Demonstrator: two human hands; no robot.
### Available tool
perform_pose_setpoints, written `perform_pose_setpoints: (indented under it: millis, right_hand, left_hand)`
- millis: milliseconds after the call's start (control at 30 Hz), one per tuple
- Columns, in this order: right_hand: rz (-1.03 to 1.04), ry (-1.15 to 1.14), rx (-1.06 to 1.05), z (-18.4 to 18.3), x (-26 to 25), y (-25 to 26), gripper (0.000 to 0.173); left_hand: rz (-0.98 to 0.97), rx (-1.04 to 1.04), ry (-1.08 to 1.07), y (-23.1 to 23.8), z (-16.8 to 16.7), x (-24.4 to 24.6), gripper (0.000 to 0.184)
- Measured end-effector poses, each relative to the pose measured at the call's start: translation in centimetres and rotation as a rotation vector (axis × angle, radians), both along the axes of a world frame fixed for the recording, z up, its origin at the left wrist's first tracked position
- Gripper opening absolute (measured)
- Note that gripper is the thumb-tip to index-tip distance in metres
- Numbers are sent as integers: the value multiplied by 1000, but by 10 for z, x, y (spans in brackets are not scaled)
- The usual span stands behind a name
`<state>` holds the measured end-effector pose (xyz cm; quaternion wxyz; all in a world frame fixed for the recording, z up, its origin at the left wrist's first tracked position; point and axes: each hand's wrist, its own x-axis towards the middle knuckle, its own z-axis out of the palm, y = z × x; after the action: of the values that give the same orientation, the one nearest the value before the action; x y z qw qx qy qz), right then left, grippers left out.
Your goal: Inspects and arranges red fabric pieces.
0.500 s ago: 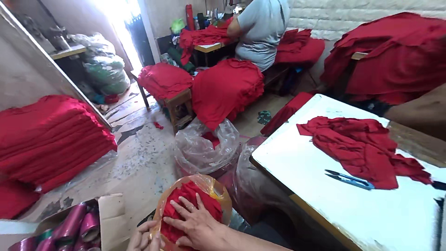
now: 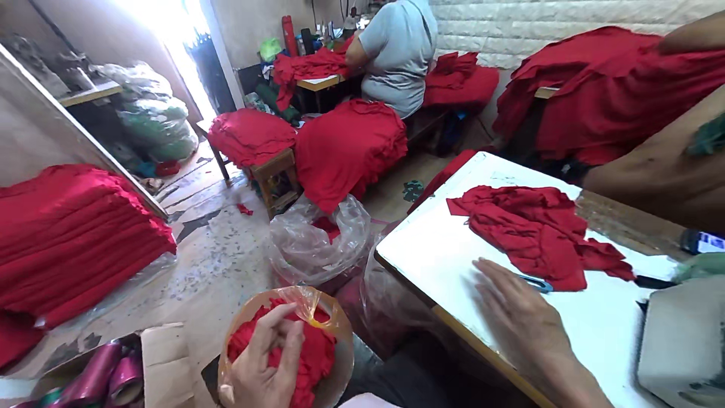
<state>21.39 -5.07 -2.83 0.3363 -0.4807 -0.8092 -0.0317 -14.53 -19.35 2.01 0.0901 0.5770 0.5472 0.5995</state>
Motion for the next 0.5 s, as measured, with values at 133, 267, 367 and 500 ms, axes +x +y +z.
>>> perform_pose_setpoints:
  millis: [133,267,367,500]
  right_hand:
    - [-164,-13,-139,-21,45,2,58]
    - [-180,-35,-116,-16,42,1,43]
    - [-182,-72,-83,-2,43,2,28]
    - [-205,-228,44,3,43,11,14]
  left_hand:
    - [-140,40,-47,33,3,32,24]
    - [-300,85,-58,64,11,69,23]
    - [-403,105,-25,84,16,95,22]
    - [-488,42,-4,106,22,127,23]
